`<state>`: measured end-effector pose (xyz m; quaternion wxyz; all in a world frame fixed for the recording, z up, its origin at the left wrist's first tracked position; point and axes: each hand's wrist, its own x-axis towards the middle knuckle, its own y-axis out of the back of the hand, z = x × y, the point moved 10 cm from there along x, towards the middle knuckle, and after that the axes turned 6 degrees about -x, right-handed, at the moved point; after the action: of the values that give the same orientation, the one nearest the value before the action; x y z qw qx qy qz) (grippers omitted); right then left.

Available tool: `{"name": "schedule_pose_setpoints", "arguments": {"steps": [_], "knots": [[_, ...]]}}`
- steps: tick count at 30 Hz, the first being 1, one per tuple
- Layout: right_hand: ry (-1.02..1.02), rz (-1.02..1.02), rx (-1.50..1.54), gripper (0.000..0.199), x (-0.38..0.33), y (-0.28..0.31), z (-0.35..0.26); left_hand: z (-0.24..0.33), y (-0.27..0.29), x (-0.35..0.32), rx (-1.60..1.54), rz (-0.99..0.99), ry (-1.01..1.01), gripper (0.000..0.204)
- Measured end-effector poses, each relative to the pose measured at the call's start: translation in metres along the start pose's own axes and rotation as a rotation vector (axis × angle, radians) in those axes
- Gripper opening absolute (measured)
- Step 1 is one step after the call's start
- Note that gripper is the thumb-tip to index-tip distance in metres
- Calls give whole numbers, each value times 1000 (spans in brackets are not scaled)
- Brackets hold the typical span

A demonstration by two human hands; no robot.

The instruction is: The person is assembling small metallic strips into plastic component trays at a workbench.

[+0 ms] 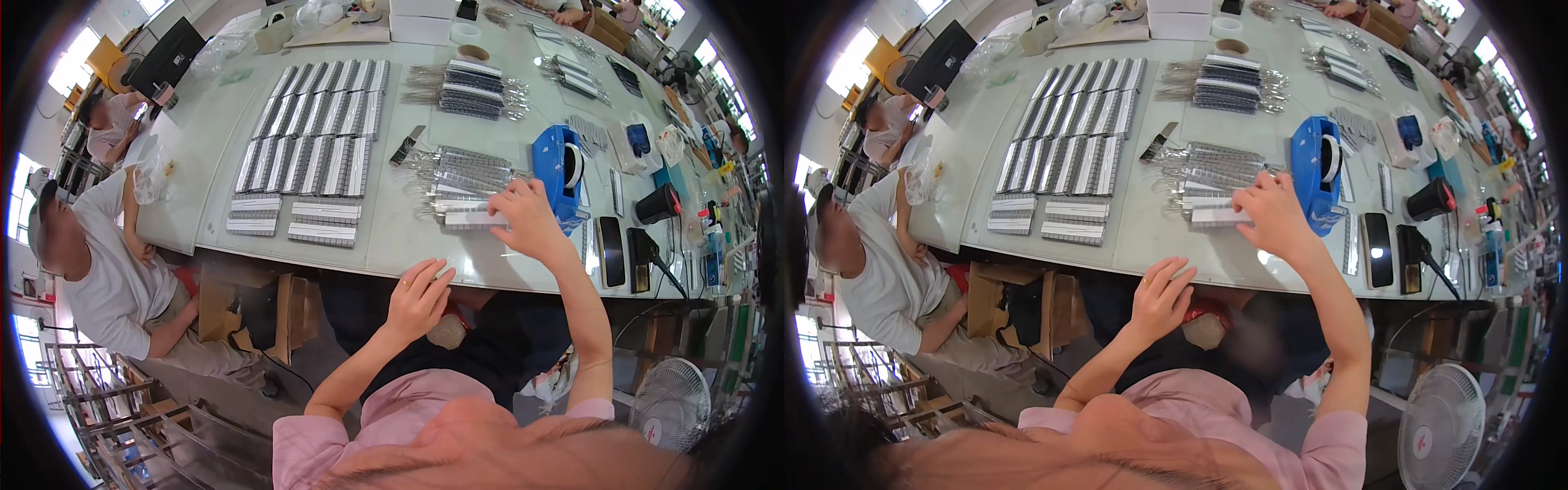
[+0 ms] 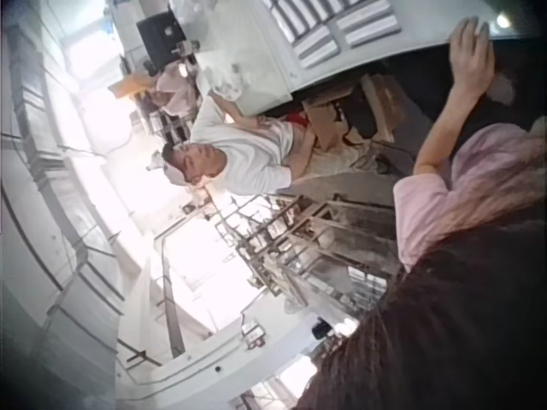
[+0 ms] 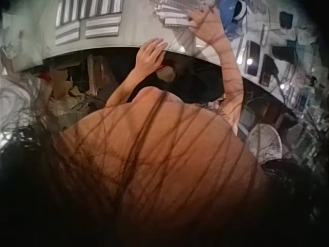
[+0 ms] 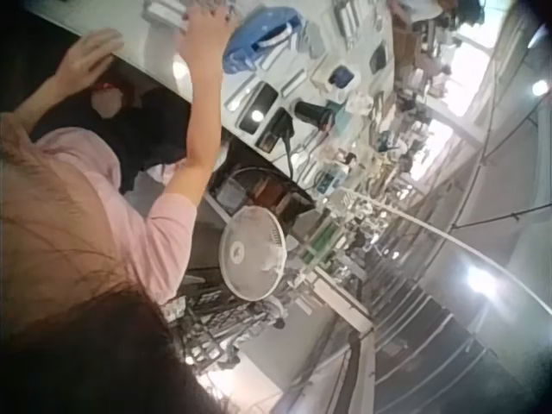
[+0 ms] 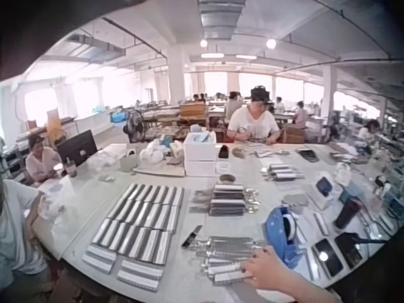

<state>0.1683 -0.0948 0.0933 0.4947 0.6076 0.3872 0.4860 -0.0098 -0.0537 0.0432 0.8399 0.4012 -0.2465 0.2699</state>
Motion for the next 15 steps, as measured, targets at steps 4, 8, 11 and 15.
{"name": "schedule_pose_setpoints", "arguments": {"steps": [4, 8, 11, 15], "knots": [[-64, -2, 65, 29, -42, -5, -15, 16, 4, -9, -15, 1, 5, 36], [-158, 65, 212, 28, -65, -31, -30, 30, -16, -13, -2, -76, 41, 37], [-217, 76, 195, 30, -70, -40, -33, 34, -35, -10, 30, -133, 61, 39], [-305, 290, 3, 29, -86, 5, -27, 37, -50, -4, 88, -206, 73, 44]]}}
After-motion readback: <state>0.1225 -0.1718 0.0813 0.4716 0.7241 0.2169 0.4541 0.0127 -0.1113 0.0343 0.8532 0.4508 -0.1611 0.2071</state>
